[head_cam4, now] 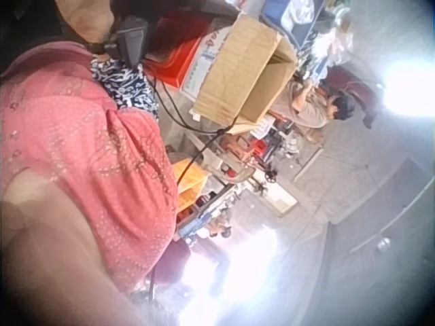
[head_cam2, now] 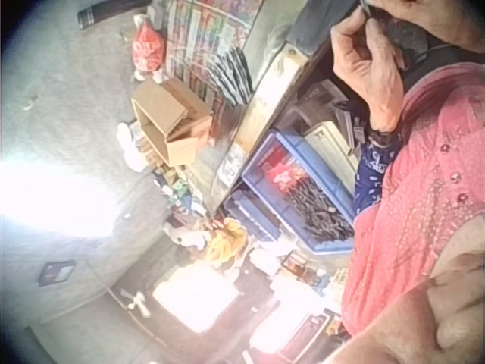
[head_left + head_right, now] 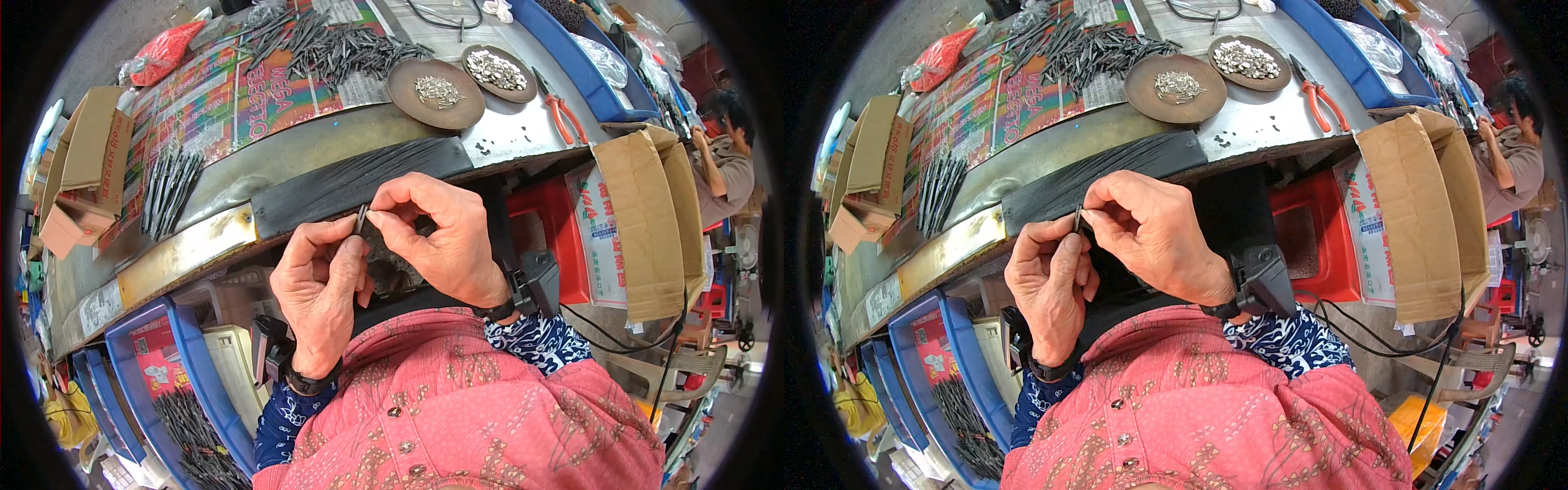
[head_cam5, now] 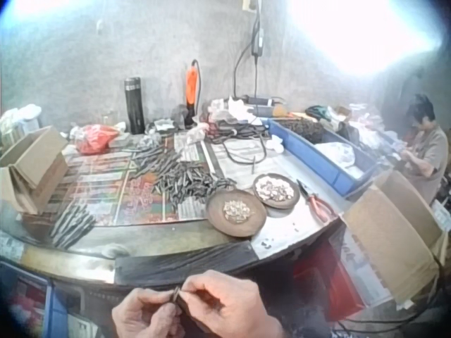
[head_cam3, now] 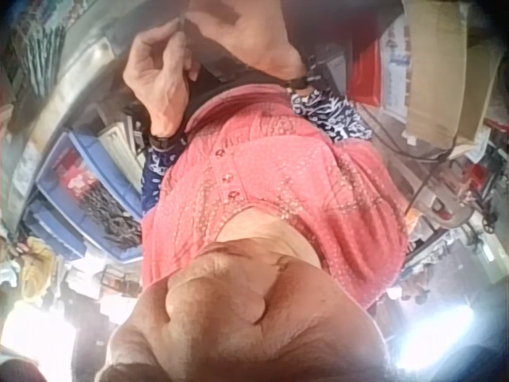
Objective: The person repeatedly picks up a thin metal rod and a small metal piece, inserts the piece into the rod, and uses pliers to crimp or secure it. The person places the finished assembly on the table and repeats the process with new components.
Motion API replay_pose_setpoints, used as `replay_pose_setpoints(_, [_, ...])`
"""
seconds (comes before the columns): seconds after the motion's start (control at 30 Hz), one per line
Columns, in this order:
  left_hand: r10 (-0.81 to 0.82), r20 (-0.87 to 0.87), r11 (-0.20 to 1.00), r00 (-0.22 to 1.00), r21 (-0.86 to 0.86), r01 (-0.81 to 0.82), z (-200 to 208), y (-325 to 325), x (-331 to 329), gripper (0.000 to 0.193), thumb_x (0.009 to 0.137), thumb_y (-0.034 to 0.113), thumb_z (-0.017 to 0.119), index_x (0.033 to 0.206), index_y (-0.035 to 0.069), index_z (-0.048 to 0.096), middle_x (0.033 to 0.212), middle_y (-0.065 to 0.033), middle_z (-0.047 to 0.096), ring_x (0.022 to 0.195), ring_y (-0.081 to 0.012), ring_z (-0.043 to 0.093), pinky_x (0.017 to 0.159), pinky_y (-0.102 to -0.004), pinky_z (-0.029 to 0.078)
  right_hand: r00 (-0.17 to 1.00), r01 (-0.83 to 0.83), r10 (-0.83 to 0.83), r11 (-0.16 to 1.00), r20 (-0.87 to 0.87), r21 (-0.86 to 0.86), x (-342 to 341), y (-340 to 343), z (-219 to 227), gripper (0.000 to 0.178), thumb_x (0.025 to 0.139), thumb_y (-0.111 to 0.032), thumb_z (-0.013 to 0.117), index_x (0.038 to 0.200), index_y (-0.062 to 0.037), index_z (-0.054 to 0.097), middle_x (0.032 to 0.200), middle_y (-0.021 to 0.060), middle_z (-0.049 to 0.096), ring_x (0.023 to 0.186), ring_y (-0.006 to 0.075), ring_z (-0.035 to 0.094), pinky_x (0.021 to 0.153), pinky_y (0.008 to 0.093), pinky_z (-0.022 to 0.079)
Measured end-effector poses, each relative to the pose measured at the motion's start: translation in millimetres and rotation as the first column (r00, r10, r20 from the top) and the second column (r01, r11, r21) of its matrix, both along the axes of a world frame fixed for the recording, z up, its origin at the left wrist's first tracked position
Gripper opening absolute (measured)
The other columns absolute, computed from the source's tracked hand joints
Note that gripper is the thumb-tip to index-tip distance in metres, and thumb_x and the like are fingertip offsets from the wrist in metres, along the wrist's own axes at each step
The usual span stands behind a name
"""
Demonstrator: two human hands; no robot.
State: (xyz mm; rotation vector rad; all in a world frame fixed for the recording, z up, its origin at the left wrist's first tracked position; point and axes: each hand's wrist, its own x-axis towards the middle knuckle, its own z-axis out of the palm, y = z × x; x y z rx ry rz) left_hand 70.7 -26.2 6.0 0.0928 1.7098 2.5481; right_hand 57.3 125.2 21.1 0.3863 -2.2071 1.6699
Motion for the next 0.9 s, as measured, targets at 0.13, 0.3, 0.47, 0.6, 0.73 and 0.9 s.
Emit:
replay_pose_setpoints(0.13, [-0.015,-0.001,1.0,1.0,0.016,0.015,-1,-1,-1,0.014,0.092,0.001,0.061,0.105,-0.002,0.06,0.081,-0.0053,0.063,0.054,-0.0053,0.051,0.043,-0.0207,0.043,0.99,0.035,-0.021,0.994,-0.14,0.101,-2,-1,-4,0.009,0.081,0.003,0.067,0.088,0.0007,0.061,0.075,0.0062,0.062,0.061,0.0108,0.06,0.056,0.0234,0.049])
replay_pose_setpoints(0.3, [-0.038,0.017,0.996,0.999,0.077,0.037,-1,0,0,0.014,0.092,-0.001,0.059,0.105,-0.002,0.06,0.081,-0.0055,0.063,0.053,-0.0051,0.05,0.043,-0.0211,0.043,0.959,0.08,-0.024,0.979,-0.282,0.189,-5,-1,-8,0.013,0.078,0.005,0.067,0.087,0.0005,0.06,0.075,0.0059,0.061,0.061,0.0117,0.06,0.055,0.0237,0.049])
replay_pose_setpoints(0.47, [-0.044,0.031,0.995,0.999,0.091,0.041,0,0,0,0.014,0.092,-0.001,0.058,0.106,-0.002,0.06,0.081,-0.0052,0.062,0.054,-0.0047,0.049,0.043,-0.0212,0.043,0.953,0.075,-0.001,0.969,-0.304,0.233,-6,0,-7,0.015,0.077,0.005,0.067,0.088,0.0006,0.059,0.075,0.0066,0.061,0.06,0.0128,0.06,0.055,0.0241,0.049])
replay_pose_setpoints(0.6, [-0.051,0.045,0.995,0.998,0.085,0.047,0,-1,1,0.015,0.093,-0.001,0.058,0.107,-0.002,0.06,0.081,-0.005,0.062,0.055,-0.0048,0.049,0.043,-0.021,0.043,0.993,-0.017,0.02,1.0,-0.117,0.027,-5,0,-8,0.017,0.075,0.006,0.065,0.087,-0.0024,0.056,0.072,0.0095,0.056,0.059,0.024,0.058,0.052,0.0308,0.048])
replay_pose_setpoints(0.73, [-0.059,0.006,0.993,0.998,0.101,0.058,-1,0,-1,0.015,0.093,0.0,0.058,0.108,-0.002,0.06,0.081,-0.0051,0.062,0.055,-0.0046,0.048,0.043,-0.0207,0.043,0.916,0.116,-0.012,0.965,-0.401,0.236,-9,-1,-11,0.013,0.078,0.003,0.066,0.088,-0.0005,0.058,0.075,0.0082,0.06,0.06,0.017,0.06,0.054,0.0252,0.048])
replay_pose_setpoints(0.9, [-0.052,0.053,0.995,0.997,0.092,0.047,0,-1,1,0.015,0.093,0.0,0.058,0.108,-0.002,0.06,0.081,-0.005,0.062,0.055,-0.0042,0.048,0.043,-0.0206,0.043,0.976,0.014,0.013,0.993,-0.219,0.121,-6,1,-10,0.014,0.078,0.005,0.066,0.089,0.0011,0.059,0.076,0.0063,0.061,0.062,0.0125,0.059,0.057,0.0236,0.049])
